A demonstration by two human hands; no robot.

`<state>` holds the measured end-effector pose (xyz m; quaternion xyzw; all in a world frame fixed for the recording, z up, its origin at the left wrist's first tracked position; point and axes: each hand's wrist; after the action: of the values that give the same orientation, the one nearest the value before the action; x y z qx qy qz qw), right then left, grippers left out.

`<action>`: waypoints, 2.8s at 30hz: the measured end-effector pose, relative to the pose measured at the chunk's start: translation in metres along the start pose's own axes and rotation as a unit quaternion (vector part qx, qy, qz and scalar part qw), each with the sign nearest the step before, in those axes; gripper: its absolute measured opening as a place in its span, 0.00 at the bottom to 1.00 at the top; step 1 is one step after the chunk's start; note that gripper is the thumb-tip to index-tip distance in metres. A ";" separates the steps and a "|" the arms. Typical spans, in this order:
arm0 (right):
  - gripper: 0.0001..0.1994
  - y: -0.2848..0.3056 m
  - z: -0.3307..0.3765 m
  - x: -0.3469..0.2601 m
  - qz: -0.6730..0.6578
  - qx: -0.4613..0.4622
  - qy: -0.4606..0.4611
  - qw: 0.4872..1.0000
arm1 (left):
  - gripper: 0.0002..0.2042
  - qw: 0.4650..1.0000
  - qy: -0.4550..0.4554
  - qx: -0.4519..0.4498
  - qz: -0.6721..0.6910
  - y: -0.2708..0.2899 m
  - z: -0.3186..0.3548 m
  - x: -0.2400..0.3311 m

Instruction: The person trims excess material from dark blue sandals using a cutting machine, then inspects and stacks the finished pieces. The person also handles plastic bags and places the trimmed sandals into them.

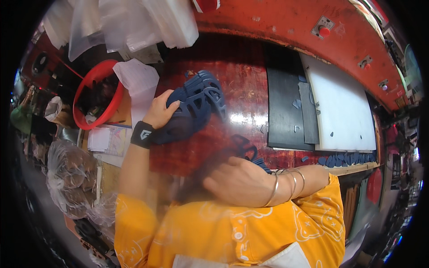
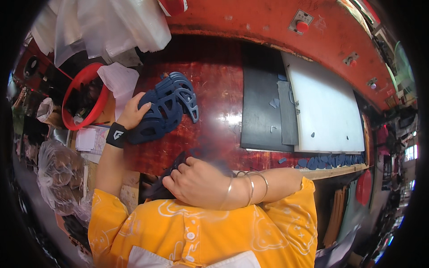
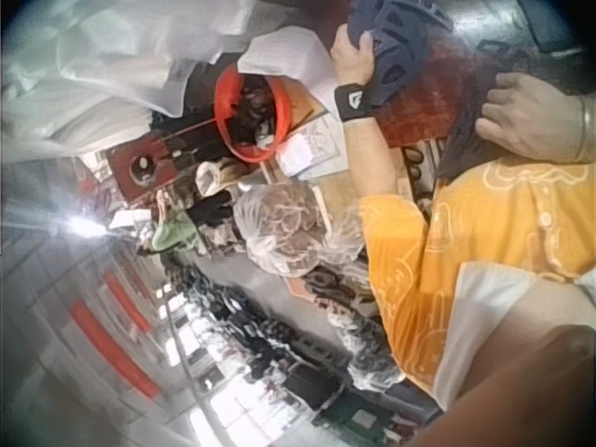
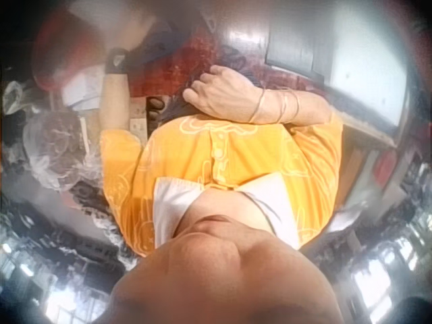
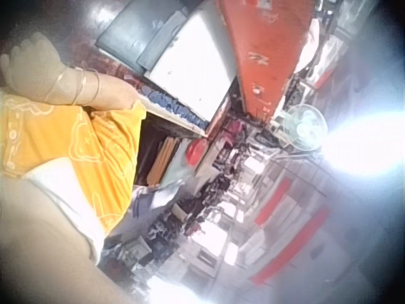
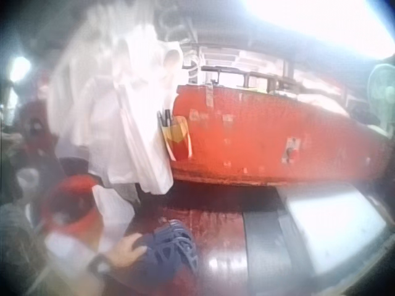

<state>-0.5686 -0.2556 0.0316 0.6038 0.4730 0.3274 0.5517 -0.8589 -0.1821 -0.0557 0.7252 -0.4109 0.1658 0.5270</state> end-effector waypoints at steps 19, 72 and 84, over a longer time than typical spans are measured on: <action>0.20 -0.025 -0.069 0.054 0.039 0.047 -0.149 0.987 | 0.13 0.973 0.039 -0.030 0.224 -0.001 0.027 0.027; 0.50 -0.064 -0.019 0.105 -0.399 0.009 -0.282 0.872 | 0.44 0.993 0.075 0.085 -0.014 -0.013 0.078 0.065; 0.58 -0.067 -0.031 0.098 -0.348 0.088 -0.135 0.923 | 0.43 0.980 -0.072 0.122 -0.139 -0.008 0.092 0.069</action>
<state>-0.5781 -0.1571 -0.0404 0.4854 0.6011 -0.0131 0.6347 -0.8289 -0.2928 -0.0499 0.8441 -0.3196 0.0877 0.4216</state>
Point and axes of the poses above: each hand's wrist, its own z-axis away from the middle knuckle, its own y-axis out of the back of the hand, x = y × z, and after that the axes turned 15 degrees about -y, right-handed
